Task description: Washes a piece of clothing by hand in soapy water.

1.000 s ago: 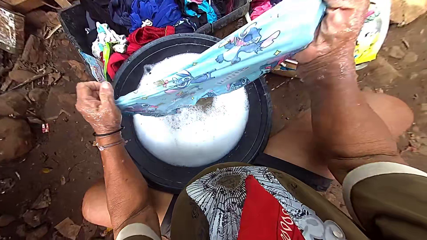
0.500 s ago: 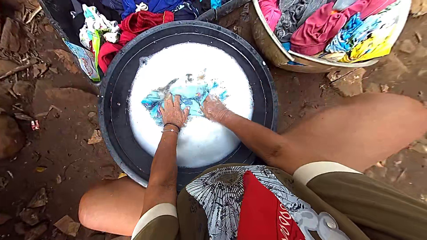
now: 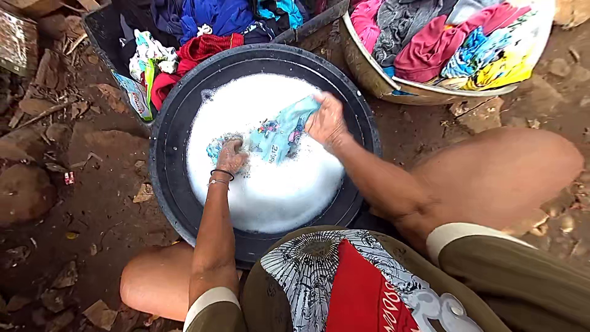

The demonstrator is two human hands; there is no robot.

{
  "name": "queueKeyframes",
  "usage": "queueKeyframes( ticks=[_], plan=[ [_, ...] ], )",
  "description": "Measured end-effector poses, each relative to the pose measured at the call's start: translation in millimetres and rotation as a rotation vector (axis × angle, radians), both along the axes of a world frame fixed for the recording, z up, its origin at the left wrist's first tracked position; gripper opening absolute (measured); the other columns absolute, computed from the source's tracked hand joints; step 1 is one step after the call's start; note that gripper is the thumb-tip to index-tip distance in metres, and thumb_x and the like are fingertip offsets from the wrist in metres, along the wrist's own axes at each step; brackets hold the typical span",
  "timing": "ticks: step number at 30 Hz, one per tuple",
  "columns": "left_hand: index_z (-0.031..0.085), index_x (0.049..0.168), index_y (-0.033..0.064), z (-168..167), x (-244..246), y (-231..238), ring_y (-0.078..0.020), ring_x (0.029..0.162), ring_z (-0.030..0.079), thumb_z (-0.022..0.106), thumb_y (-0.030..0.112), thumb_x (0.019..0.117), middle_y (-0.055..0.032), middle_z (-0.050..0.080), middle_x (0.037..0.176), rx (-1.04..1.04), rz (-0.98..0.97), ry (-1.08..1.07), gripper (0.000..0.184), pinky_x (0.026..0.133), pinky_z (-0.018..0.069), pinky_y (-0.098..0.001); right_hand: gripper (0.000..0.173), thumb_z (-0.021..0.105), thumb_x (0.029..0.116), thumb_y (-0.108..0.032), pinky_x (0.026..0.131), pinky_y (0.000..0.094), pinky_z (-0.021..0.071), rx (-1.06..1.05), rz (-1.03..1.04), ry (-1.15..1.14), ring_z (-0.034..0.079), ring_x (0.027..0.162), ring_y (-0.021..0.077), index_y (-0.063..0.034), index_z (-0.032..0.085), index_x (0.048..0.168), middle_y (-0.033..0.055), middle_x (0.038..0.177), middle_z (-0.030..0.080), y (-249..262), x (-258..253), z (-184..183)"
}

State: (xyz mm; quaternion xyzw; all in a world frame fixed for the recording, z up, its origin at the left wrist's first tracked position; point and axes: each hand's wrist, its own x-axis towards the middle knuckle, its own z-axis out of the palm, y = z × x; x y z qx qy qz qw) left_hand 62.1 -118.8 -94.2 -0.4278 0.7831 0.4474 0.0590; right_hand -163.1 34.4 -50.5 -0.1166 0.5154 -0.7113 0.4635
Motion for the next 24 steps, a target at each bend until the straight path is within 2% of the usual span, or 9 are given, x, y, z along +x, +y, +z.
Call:
queueKeyframes(
  ticks=[3,4,6,10,13,16,18,20,24],
  plan=[
    [0.036,0.155,-0.0048,10,-10,10,-0.0452,0.146,0.036,0.087,0.006,0.0754,-0.0330,0.038,0.155,-0.016,-0.032,0.128,0.095,0.121,0.0305,-0.0550,0.037,0.030,0.1091,-0.024,0.083,0.0354,0.0534,0.273,0.080,-0.033,0.061,0.096,0.0143,-0.0011,0.050,0.131,0.0092,0.111,0.061,7,38,-33],
    [0.034,0.157,-0.0028,12,-15,16,-0.0455,0.148,0.033,0.091,0.009,0.0703,-0.0326,0.035,0.157,-0.032,-0.100,0.156,0.104,0.122,0.0300,-0.0550,0.036,0.033,0.1085,-0.019,0.088,0.0360,0.0523,0.298,0.129,-0.039,0.061,0.100,0.0153,0.0009,0.053,0.130,0.0106,0.114,0.062,9,49,-33],
    [0.038,0.157,0.0023,10,-26,30,-0.0467,0.149,0.033,0.096,0.022,0.0650,-0.0310,0.034,0.159,-0.086,-0.250,0.130,0.110,0.121,0.0300,-0.0589,0.024,0.038,0.1041,-0.015,0.080,0.0336,0.0552,0.223,0.153,-0.064,0.063,0.085,0.0121,-0.0043,0.060,0.104,0.0041,0.091,0.065,5,59,-15],
    [0.068,0.131,0.0024,0,-28,30,-0.0439,0.141,0.046,0.079,0.027,0.0892,-0.0247,0.053,0.149,-0.217,-0.249,0.037,0.049,0.114,0.0336,-0.0672,0.029,0.040,0.0970,-0.012,0.074,0.0312,0.0585,-0.233,-0.006,-0.104,0.068,0.077,0.0097,-0.0142,0.064,0.081,-0.0006,0.079,0.070,2,29,67],
    [0.069,0.126,-0.0037,-10,-5,4,-0.0405,0.137,0.053,0.064,0.017,0.0999,-0.0244,0.061,0.139,-0.247,-0.041,0.103,0.034,0.117,0.0358,-0.0591,0.033,0.037,0.0990,-0.018,0.079,0.0378,0.0593,-0.493,-0.141,-0.210,0.070,0.082,0.0161,-0.0107,0.065,0.083,0.0060,0.082,0.071,9,-8,74],
    [0.066,0.126,-0.0066,10,-8,7,-0.0224,0.122,0.062,0.065,0.001,0.0934,-0.0208,0.064,0.134,-0.008,0.377,0.449,0.033,0.107,0.0478,-0.0370,0.038,0.025,0.1069,-0.031,0.084,0.0405,0.0573,-0.134,-0.213,-0.240,0.067,0.093,0.0174,-0.0100,0.057,0.108,0.0059,0.097,0.067,12,-1,27],
    [0.070,0.109,-0.0093,29,-20,20,-0.0171,0.124,0.059,0.063,-0.005,0.0827,-0.0173,0.060,0.139,0.117,0.356,0.655,0.027,0.104,0.0495,-0.0326,0.056,0.013,0.1077,-0.044,0.088,0.0416,0.0550,0.083,-0.124,-0.326,0.064,0.102,0.0187,-0.0104,0.054,0.128,0.0067,0.111,0.065,13,19,-10],
    [0.070,0.097,-0.0083,42,-31,37,-0.0165,0.128,0.056,0.065,-0.001,0.0828,-0.0168,0.059,0.139,0.150,0.206,0.718,0.017,0.108,0.0475,-0.0321,0.059,0.013,0.1082,-0.049,0.090,0.0432,0.0548,0.193,-0.043,-0.377,0.064,0.107,0.0196,-0.0131,0.051,0.136,0.0072,0.119,0.065,15,41,-31],
    [0.067,0.125,-0.0059,35,-36,45,-0.0297,0.128,0.059,0.067,0.019,0.0979,-0.0223,0.063,0.135,-0.078,0.007,0.429,0.037,0.112,0.0431,-0.0461,0.037,0.031,0.1106,-0.026,0.092,0.0373,0.0542,0.300,-0.017,-0.211,0.063,0.107,0.0176,-0.0046,0.050,0.133,0.0101,0.120,0.062,9,48,-32]
  ],
)
